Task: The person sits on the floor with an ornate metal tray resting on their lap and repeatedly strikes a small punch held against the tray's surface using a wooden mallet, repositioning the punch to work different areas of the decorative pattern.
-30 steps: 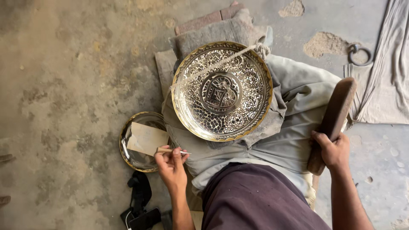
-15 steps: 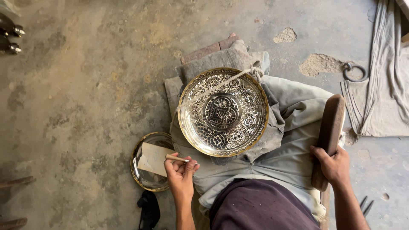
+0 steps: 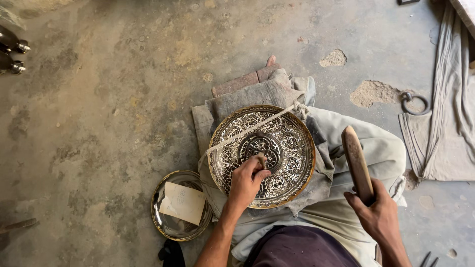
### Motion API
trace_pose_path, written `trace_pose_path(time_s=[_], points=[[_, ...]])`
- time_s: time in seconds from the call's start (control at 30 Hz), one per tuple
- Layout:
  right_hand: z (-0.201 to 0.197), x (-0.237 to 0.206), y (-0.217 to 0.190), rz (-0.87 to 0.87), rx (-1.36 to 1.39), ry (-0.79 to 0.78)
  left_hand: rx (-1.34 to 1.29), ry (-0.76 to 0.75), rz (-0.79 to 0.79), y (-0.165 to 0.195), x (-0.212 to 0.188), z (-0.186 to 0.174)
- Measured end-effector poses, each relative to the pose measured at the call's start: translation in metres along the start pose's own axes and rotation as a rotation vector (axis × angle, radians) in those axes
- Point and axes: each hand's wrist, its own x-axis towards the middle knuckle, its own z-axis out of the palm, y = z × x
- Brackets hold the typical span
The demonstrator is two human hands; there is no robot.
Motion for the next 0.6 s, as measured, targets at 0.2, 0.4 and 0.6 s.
trace_pose_path(time_s=[0.2,0.4,0.6], points=[[-0.001,0.018,-0.026,-0.312,-0.179,-0.006,0.093,-0.203,0.111,-0.003,0.017,-0.007],[0.001,0.035,-0.050,-0.643,-0.394,0.170,0.150,-0.229,0.155,0.011,0.015,-0.011],[0.002,0.037,-0.073,-0.521,-0.101,0.005,0.184,-0.296,0.119,0.018,0.019,-0.016]])
